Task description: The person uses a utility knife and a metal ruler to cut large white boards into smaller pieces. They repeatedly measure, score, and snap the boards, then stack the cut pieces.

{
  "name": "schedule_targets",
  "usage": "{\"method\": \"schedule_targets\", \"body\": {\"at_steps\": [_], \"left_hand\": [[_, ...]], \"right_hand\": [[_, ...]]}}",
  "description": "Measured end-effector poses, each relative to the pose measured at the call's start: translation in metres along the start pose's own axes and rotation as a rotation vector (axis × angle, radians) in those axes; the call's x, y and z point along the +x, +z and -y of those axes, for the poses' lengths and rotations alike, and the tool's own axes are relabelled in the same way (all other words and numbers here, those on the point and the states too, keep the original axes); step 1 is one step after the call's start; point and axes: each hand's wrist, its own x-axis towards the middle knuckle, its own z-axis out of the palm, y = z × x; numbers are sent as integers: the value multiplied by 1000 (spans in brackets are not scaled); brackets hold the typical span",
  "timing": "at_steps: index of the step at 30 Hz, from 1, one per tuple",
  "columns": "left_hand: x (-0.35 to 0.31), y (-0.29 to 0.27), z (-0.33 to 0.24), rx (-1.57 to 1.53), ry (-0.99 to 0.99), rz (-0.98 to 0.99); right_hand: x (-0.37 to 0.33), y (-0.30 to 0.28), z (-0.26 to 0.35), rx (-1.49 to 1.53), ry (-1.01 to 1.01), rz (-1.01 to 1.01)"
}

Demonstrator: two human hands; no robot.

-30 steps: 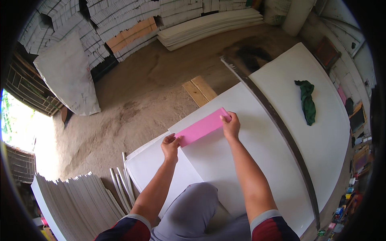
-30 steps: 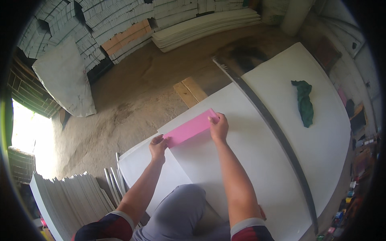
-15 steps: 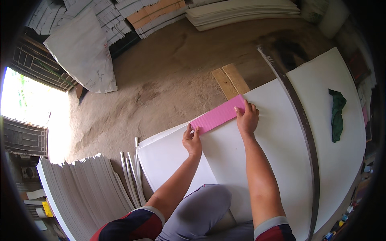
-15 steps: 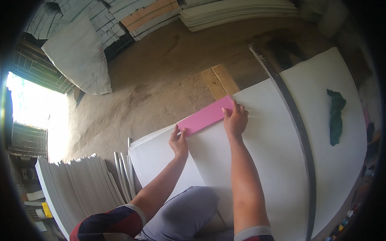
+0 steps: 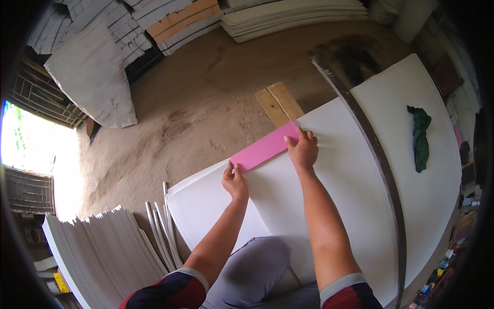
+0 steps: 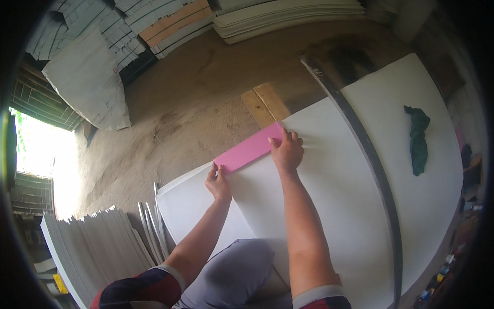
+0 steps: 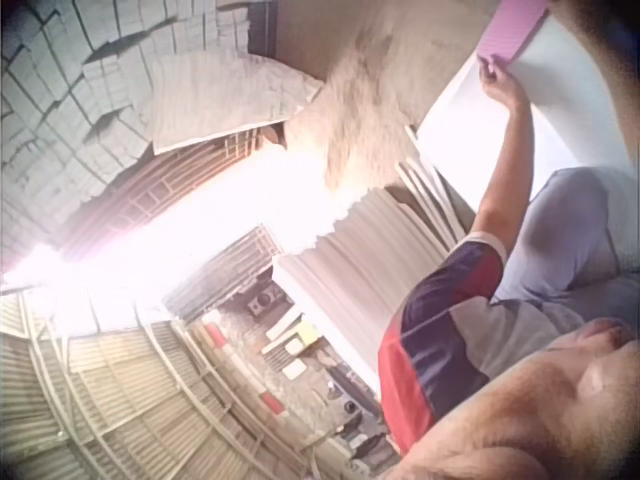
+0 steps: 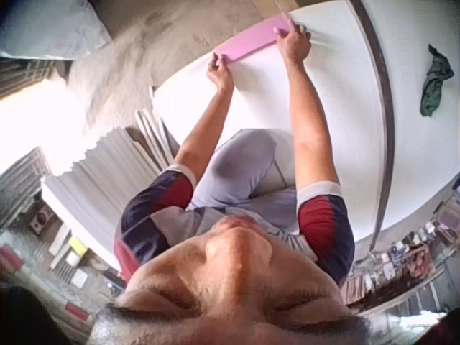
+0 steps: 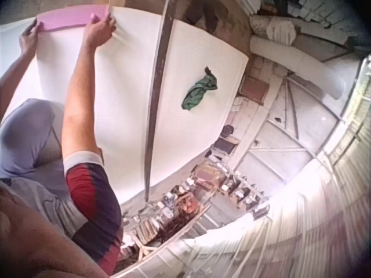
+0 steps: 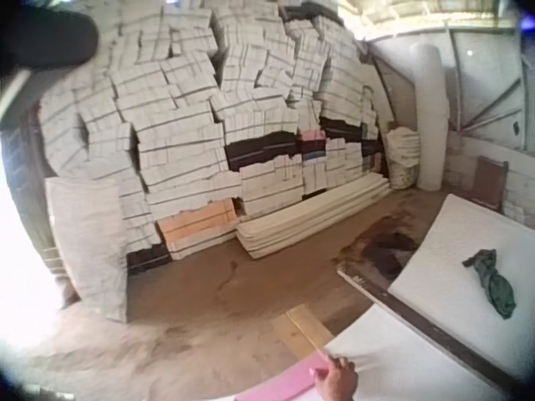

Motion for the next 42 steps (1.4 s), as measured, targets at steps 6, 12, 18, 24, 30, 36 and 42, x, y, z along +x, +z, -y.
{"method": "schedule_targets", "body": {"at_steps": [6,12,18,24,30,36,42], "left_hand": [[3,0,3,-72,-32,-1],[2,-2,-7,-30,-85,18],[19,-12,4,151,-16,49],[24,-4,-51,769,327,101],[34,101,-81,955,461,658],[20,131,-95,1053,317,772],[53,153,-30,835,425,873]], "right_hand": [[-2,-1,0,26,5,-14],[-8,3,0,26,28,-20],[-8,4,2,19,38,-6],[-5,-14,7,45,138,113],[-5,-7,17,-14,122,140],[-10,-7,-25,60,68,130],[-127,-60,-104,-147,246,-47]]}}
